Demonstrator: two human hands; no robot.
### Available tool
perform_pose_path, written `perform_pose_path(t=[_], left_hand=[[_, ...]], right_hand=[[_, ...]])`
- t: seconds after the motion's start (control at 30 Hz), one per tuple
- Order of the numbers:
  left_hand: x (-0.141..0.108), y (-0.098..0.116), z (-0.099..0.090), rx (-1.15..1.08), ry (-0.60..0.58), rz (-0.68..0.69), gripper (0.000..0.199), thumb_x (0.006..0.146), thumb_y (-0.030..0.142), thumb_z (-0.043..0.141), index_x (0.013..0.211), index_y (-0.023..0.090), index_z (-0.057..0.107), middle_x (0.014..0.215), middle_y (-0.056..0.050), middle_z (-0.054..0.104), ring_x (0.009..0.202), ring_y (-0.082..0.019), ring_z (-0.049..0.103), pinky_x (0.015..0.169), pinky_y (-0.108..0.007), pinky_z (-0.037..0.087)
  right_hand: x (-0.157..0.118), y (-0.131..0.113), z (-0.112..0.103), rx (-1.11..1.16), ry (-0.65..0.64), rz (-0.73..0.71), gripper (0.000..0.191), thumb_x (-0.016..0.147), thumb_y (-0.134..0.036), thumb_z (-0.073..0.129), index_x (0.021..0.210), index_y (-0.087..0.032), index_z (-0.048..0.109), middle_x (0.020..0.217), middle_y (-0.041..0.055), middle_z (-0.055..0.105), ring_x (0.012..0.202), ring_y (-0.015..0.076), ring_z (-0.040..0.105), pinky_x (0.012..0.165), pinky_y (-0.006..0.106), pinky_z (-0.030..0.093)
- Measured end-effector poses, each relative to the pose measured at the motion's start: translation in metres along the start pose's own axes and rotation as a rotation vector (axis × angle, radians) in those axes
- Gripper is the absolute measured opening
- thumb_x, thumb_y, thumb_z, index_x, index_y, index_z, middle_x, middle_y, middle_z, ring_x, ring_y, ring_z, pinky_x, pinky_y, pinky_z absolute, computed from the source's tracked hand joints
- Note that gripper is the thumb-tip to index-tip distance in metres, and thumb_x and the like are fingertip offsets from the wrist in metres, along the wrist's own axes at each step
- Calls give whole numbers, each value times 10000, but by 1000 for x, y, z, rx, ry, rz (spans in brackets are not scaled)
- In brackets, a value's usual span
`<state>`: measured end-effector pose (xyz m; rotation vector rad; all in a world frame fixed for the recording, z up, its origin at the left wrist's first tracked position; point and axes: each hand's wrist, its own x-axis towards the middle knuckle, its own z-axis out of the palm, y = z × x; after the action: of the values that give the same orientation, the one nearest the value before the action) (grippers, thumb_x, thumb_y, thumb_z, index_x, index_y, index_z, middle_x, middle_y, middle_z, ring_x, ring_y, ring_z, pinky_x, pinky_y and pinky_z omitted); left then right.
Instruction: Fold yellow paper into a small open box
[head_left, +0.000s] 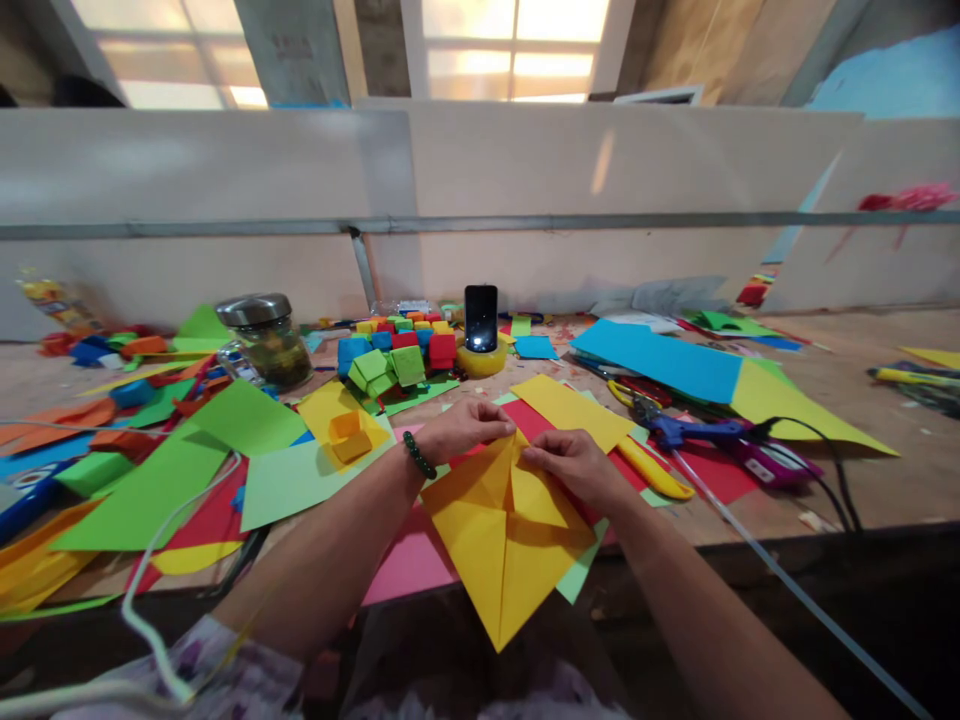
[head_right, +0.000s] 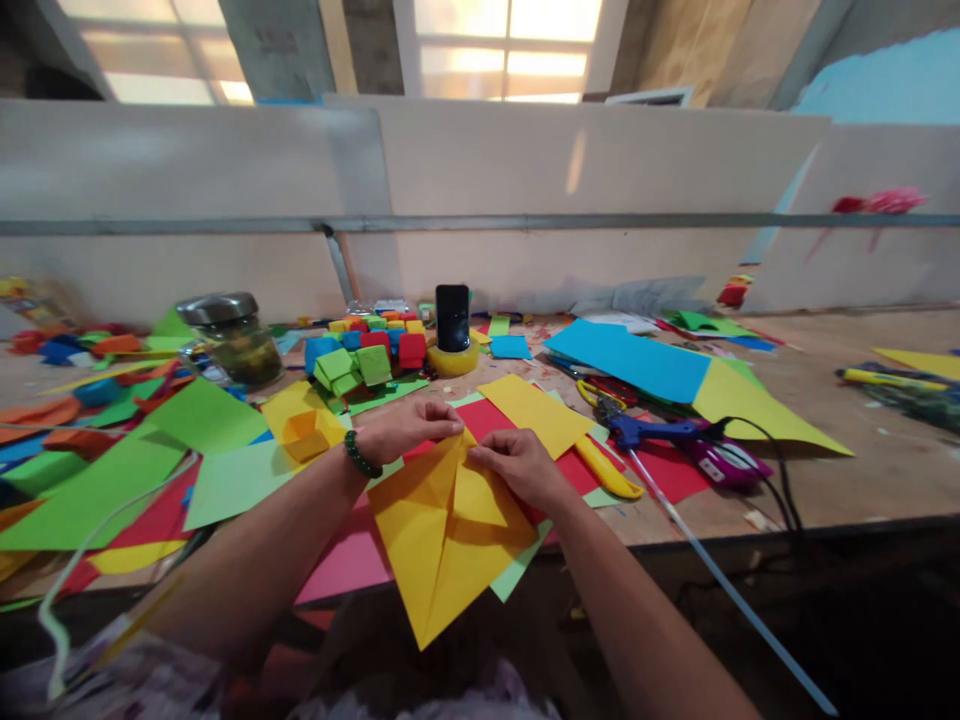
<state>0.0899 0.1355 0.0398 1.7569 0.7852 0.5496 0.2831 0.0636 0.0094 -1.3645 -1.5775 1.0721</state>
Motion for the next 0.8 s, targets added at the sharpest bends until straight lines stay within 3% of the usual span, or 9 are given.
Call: perform_pose_path(t=[0.27,0.8], left_hand=[[4,-11,-1,20,-16,21,297,730,422,644,678,130,643,589,32,502,552,-82,391,520,-221,301],[4,-8,-2,73,-54,14,266,752,387,605,664,136,618,574,39,480,546,-84,389,512,-218,299]], right_hand=[[-1,0,-1,29,0,85,358,651,-497,748,668,-145,681,602,11,611,550,121,499,486,233,376],[-2,1,-1,158,-90,113,392,677,-520,738,671,-138,652,552,-53,495,509,68,376,490,226,287]])
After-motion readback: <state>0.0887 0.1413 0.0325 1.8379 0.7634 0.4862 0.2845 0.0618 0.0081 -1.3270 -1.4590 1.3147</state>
